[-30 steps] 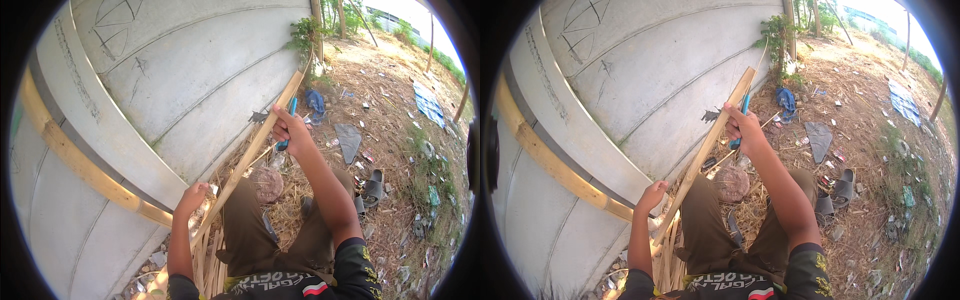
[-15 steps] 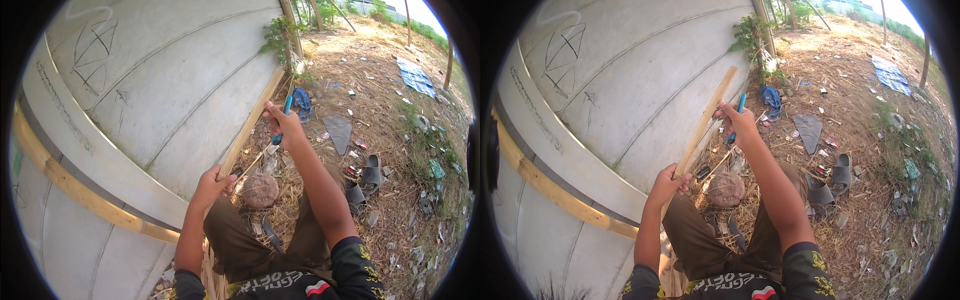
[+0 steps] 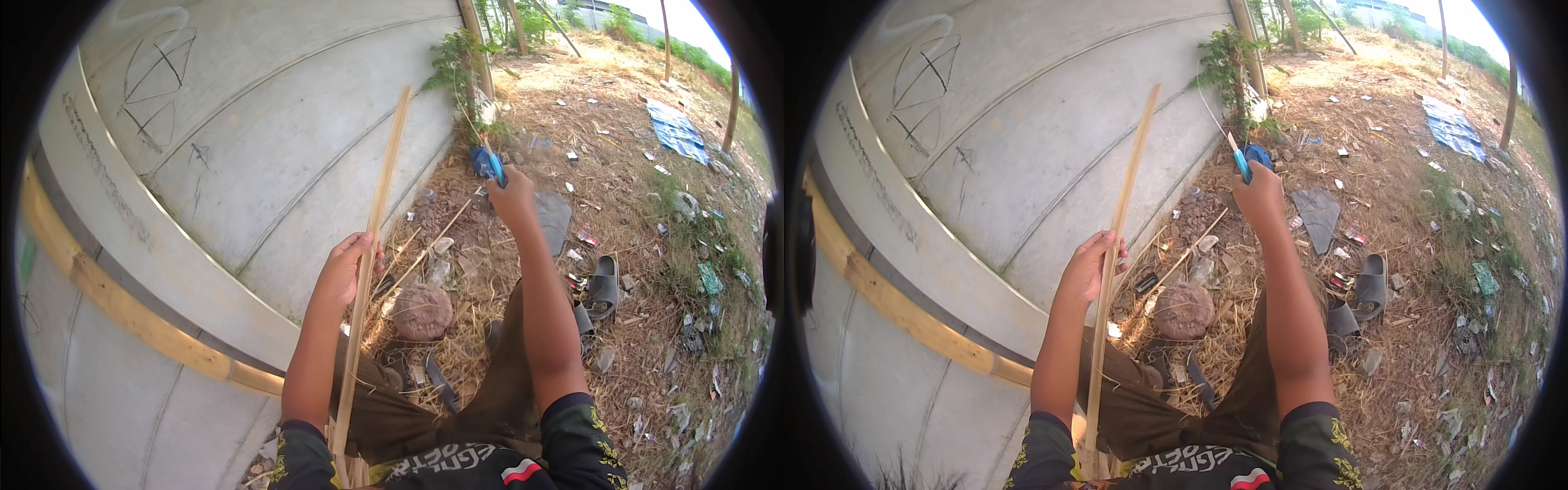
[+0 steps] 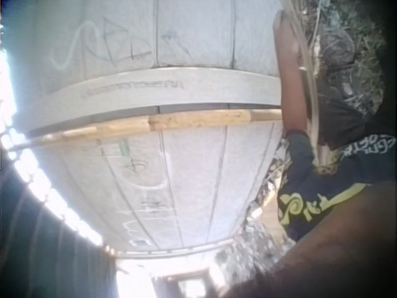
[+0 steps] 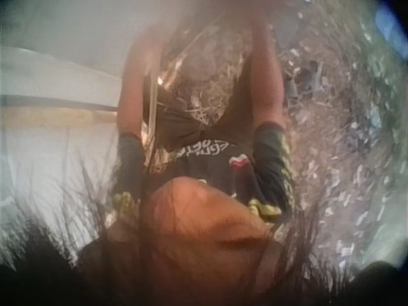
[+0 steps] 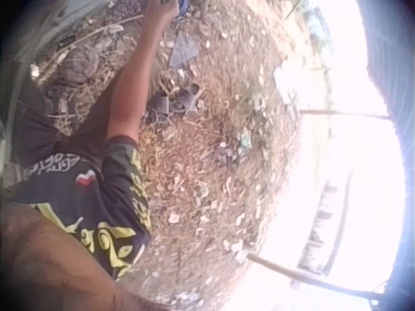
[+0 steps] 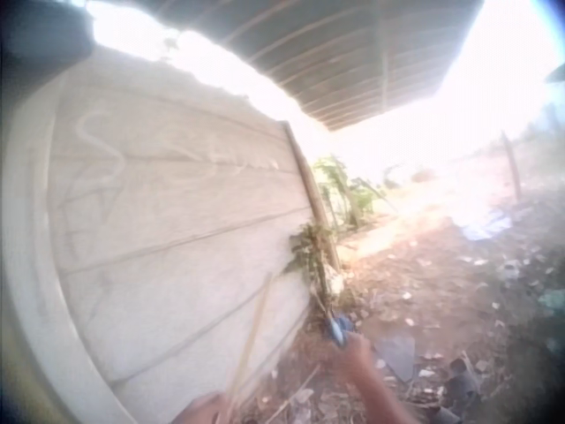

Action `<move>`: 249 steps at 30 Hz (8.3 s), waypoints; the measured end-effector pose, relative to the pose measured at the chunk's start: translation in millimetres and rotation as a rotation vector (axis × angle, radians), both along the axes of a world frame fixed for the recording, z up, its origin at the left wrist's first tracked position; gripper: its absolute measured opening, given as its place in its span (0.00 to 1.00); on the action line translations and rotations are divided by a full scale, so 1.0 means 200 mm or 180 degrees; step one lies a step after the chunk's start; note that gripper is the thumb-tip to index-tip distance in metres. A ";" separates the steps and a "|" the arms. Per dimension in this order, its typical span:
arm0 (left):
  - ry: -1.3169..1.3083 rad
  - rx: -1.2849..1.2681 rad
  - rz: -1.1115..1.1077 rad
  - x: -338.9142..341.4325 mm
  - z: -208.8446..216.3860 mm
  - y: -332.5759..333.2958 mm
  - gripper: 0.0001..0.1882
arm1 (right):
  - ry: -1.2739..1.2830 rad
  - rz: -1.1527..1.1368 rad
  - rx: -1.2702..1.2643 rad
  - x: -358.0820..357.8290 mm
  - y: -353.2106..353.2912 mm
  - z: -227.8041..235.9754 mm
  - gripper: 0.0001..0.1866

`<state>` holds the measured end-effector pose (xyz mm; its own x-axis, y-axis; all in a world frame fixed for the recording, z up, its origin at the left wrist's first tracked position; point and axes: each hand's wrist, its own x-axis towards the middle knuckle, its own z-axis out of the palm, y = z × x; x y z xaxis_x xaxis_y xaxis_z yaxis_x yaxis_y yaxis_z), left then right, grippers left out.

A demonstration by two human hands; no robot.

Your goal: The person sits on the ground and uses a knife to sharpen the ends of thin wooden sticks. They hold the sticks against their leg and scrape the blade to create a point, occasionally switching between a small knife and a larger machete-like blade.

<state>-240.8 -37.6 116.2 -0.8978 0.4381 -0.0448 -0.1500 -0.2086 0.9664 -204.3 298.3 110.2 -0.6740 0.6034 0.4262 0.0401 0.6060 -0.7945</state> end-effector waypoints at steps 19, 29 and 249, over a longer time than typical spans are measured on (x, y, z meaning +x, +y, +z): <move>-0.0279 0.1019 0.0903 -0.38 -0.32 -0.60 0.09 | -0.0261 -0.2849 0.0557 0.50 1.00 -0.31 0.20; -0.0427 0.0984 0.1130 -0.27 -0.33 -0.65 0.08 | -0.0062 -0.5332 -0.1522 2.23 2.05 -0.62 0.35; 0.1134 -0.0613 -0.0091 0.26 -0.34 0.05 0.07 | 0.0070 0.1744 -0.0882 0.38 -0.71 -0.17 0.16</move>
<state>-188.1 -27.4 48.0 -0.8596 0.4771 0.1832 0.1981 -0.0193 0.9800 -128.5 156.0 75.5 -0.9103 0.2621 0.3203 -0.2368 0.3046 -0.9225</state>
